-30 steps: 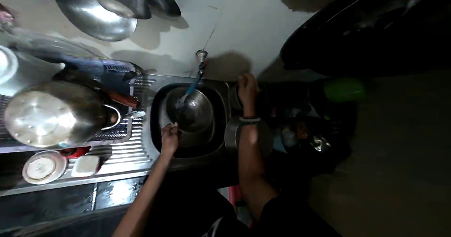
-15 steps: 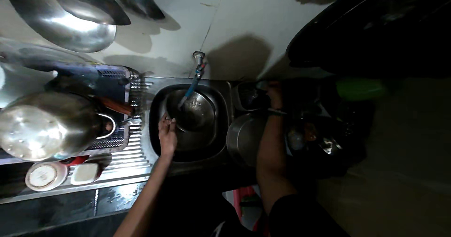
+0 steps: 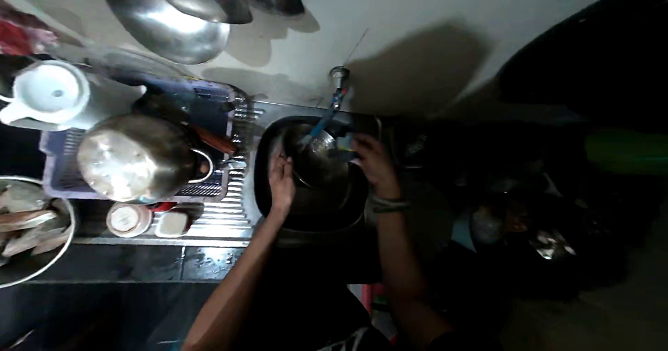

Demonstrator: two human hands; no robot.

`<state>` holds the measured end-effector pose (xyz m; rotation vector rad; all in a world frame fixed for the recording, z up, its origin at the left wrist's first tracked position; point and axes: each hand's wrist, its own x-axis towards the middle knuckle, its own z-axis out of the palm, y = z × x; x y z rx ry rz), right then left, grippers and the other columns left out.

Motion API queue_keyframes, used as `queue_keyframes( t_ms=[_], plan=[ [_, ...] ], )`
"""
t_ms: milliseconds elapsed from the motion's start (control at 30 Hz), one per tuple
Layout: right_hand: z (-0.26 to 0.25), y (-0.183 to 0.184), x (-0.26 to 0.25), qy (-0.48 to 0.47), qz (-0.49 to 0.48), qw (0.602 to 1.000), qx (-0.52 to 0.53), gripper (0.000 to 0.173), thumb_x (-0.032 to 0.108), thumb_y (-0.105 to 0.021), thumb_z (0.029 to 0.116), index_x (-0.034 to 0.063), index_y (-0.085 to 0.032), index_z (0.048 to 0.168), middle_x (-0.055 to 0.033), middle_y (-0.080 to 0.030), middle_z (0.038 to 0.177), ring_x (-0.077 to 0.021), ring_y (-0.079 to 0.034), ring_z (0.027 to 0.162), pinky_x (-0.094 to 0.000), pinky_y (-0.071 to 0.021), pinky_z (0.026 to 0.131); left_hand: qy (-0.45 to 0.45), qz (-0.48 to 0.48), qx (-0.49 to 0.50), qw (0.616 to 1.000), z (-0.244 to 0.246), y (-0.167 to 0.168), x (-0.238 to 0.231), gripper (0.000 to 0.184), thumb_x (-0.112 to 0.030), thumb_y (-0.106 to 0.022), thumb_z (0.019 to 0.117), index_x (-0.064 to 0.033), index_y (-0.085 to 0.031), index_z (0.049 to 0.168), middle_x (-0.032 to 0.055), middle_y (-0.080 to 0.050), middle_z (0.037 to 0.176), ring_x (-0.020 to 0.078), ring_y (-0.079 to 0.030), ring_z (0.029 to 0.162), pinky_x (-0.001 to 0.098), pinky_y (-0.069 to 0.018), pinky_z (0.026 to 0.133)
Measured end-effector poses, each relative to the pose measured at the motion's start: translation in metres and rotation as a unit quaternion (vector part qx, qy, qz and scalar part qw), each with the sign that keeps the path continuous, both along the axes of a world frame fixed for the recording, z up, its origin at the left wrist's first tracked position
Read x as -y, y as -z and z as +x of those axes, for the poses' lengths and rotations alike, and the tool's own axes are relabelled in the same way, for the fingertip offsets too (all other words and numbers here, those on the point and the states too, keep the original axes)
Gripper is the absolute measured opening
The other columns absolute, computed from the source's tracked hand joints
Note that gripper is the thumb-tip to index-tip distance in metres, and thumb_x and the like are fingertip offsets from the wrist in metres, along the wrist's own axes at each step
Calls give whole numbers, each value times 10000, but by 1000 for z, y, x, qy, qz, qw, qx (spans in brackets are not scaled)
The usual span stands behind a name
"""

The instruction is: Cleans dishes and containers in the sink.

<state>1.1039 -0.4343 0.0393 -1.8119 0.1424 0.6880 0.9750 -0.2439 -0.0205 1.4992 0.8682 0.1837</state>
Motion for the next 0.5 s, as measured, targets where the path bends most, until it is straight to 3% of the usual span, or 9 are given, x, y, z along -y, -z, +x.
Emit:
queue_keyframes(
  t_ms=[133, 200, 233, 267, 300, 400, 467, 500],
  plan=[
    [-7, 57, -70, 109, 56, 979, -166, 514, 383, -584, 1038, 140, -471, 1477, -152, -522, 1445, -325, -583, 1226, -491, -545, 949, 57, 46, -5, 997, 2, 1, -8, 312, -216, -454, 1095, 11, -661, 1150, 120, -482, 1540, 210, -520, 1357, 437, -445, 1114],
    [-11, 65, -98, 116, 43, 980, -155, 505, 357, -575, 1052, 144, -452, 1493, -163, -516, 1472, -340, -581, 1256, -495, -547, 967, 126, 65, -3, 990, 5, 2, -16, 309, -193, -452, 1089, 24, -661, 1154, 138, -475, 1544, 231, -511, 1370, 452, -432, 1126],
    [-14, 68, -109, 97, 28, 987, -123, 486, 335, -575, 1054, 141, -456, 1482, -179, -554, 1405, -338, -605, 1178, -493, -554, 921, 153, 72, -8, 986, 7, 1, -19, 298, -189, -454, 1084, 18, -665, 1122, 125, -463, 1557, 227, -512, 1372, 451, -444, 1121],
    [-19, 71, -117, 61, 15, 994, -85, 466, 325, -590, 1044, 133, -472, 1453, -186, -597, 1297, -323, -615, 1050, -484, -538, 836, 164, 74, -14, 984, 10, 0, -23, 289, -184, -455, 1081, 17, -663, 1096, 124, -466, 1548, 231, -533, 1339, 454, -463, 1091],
    [-23, 74, -120, -5, 19, 998, -54, 464, 304, -600, 1043, 118, -476, 1449, -187, -613, 1299, -324, -634, 1060, -498, -549, 862, 157, 74, -19, 985, 13, 1, -27, 292, -185, -454, 1085, 19, -658, 1131, 133, -487, 1522, 238, -560, 1294, 458, -479, 1060],
    [-27, 97, -115, -281, -21, 958, 49, 423, 130, -626, 1013, 44, -542, 1418, -187, -601, 1391, -306, -599, 1263, -501, -490, 1074, 87, 95, -15, 992, 21, 14, -37, 360, -222, -439, 1100, -5, -619, 1324, 163, -567, 1434, 268, -588, 1264, 489, -474, 1070],
    [-28, 118, -100, -393, -89, 910, 96, 440, 141, -654, 992, 48, -579, 1415, -180, -598, 1412, -317, -563, 1324, -511, -434, 1140, 55, 120, -1, 991, 28, 19, -37, 368, -277, -429, 1107, -31, -622, 1303, 158, -611, 1352, 265, -618, 1198, 496, -502, 1021],
    [-24, 122, -95, -406, -118, 897, 124, 400, 100, -649, 977, 43, -621, 1371, -192, -602, 1398, -345, -555, 1323, -534, -428, 1137, 57, 138, 6, 989, 32, 18, -36, 370, -290, -429, 1109, -33, -631, 1282, 157, -632, 1308, 263, -636, 1159, 493, -517, 996]
  ],
)
